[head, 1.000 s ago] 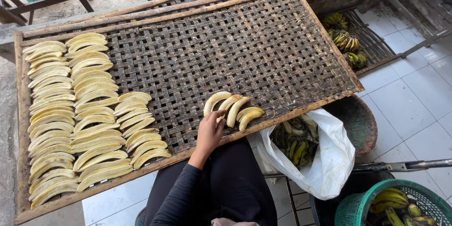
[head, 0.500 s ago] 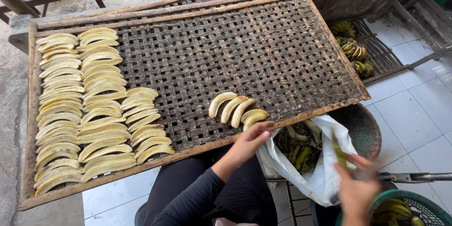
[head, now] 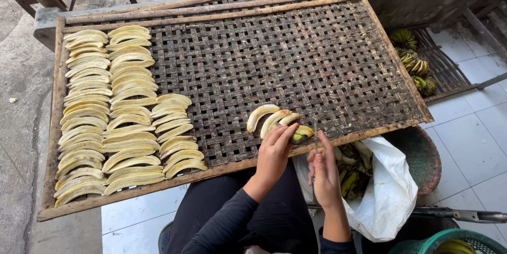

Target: The person slices peeled bananas into thin longitudinal strips by hand and arranges the slices onto a woven wooden drying rack.

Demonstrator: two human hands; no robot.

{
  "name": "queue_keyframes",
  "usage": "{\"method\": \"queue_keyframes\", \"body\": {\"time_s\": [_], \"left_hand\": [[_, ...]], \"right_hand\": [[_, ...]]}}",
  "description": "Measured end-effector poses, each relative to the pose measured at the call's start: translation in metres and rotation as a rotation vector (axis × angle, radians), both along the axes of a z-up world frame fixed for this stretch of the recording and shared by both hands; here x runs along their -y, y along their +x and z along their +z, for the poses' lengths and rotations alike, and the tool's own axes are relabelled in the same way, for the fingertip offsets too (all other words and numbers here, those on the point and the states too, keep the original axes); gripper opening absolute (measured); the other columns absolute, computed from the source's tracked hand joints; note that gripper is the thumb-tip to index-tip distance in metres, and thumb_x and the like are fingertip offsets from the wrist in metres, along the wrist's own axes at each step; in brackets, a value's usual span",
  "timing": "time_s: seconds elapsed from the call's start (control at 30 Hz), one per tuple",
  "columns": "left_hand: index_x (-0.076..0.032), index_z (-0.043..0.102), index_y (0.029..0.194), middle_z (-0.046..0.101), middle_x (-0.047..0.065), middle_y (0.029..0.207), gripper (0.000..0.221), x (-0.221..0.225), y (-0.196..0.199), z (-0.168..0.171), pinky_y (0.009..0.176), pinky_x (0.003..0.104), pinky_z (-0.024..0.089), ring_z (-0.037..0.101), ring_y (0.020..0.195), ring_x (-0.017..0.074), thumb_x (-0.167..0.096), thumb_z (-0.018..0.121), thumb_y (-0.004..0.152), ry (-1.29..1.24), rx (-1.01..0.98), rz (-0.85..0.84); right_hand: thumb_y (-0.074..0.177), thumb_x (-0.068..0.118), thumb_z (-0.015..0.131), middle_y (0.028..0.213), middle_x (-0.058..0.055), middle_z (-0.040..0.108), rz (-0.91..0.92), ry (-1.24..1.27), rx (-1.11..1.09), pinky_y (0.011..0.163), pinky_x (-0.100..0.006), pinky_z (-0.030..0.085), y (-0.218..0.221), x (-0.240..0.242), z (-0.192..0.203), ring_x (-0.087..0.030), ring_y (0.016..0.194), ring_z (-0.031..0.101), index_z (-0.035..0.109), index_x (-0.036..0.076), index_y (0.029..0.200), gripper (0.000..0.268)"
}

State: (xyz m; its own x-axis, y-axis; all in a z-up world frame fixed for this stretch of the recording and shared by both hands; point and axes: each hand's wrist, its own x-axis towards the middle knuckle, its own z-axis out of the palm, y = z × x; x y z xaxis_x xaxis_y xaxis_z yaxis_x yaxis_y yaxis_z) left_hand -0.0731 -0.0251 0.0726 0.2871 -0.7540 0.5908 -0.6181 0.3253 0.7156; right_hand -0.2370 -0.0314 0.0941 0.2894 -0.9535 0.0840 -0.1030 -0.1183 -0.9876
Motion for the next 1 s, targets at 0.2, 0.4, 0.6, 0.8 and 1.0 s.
{"method": "queue_keyframes", "body": {"time_s": [0.2,0.4,0.6,0.8,1.0], "left_hand": [[-0.01,0.071,0.126,0.068,0.006,0.122,0.037,-0.002,0.016,0.0,0.109,0.045,0.048,0.064,0.121,0.0259,-0.006,0.07,0.088,-0.183,0.282,0.123],[-0.013,0.073,0.121,0.069,0.003,0.122,0.033,-0.006,0.017,-0.002,0.113,0.046,0.046,0.064,0.123,0.0232,-0.009,0.067,0.089,-0.178,0.333,0.147],[-0.014,0.072,0.13,0.069,0.002,0.124,0.039,-0.01,0.019,0.001,0.114,0.047,0.044,0.063,0.123,0.0226,-0.011,0.064,0.092,-0.196,0.34,0.103],[-0.014,0.073,0.131,0.069,0.002,0.123,0.039,-0.011,0.022,-0.005,0.113,0.045,0.047,0.063,0.122,0.0223,-0.012,0.067,0.093,-0.257,0.337,0.073],[-0.016,0.074,0.13,0.07,0.002,0.122,0.039,-0.012,0.031,-0.01,0.112,0.045,0.048,0.064,0.119,0.0208,-0.011,0.069,0.091,-0.278,0.35,0.027]], "right_hand": [[0.108,0.023,0.051,0.084,-0.002,0.053,0.03,-0.241,-0.258,0.065,-0.025,0.045,0.01,-0.007,0.004,-0.011,0.071,0.048,0.04,0.005,0.159,0.055],[0.104,0.023,0.053,0.079,-0.002,0.057,-0.007,-0.178,-0.265,0.061,-0.026,0.046,0.021,-0.011,0.005,-0.01,0.066,0.052,0.042,0.004,0.153,0.054],[0.108,0.024,0.05,0.083,-0.001,0.054,-0.057,-0.19,-0.151,0.064,-0.026,0.045,0.031,-0.008,-0.005,-0.01,0.071,0.049,0.05,0.001,0.14,0.039],[0.11,0.029,0.044,0.082,0.003,0.05,-0.041,-0.027,-0.024,0.054,-0.022,0.037,0.039,0.001,-0.007,-0.005,0.064,0.042,0.052,0.004,0.127,0.031],[0.109,0.035,0.04,0.069,0.001,0.045,0.0,0.204,0.034,0.038,-0.022,0.036,0.042,0.003,-0.004,-0.005,0.048,0.039,0.051,0.008,0.118,0.03]]}}
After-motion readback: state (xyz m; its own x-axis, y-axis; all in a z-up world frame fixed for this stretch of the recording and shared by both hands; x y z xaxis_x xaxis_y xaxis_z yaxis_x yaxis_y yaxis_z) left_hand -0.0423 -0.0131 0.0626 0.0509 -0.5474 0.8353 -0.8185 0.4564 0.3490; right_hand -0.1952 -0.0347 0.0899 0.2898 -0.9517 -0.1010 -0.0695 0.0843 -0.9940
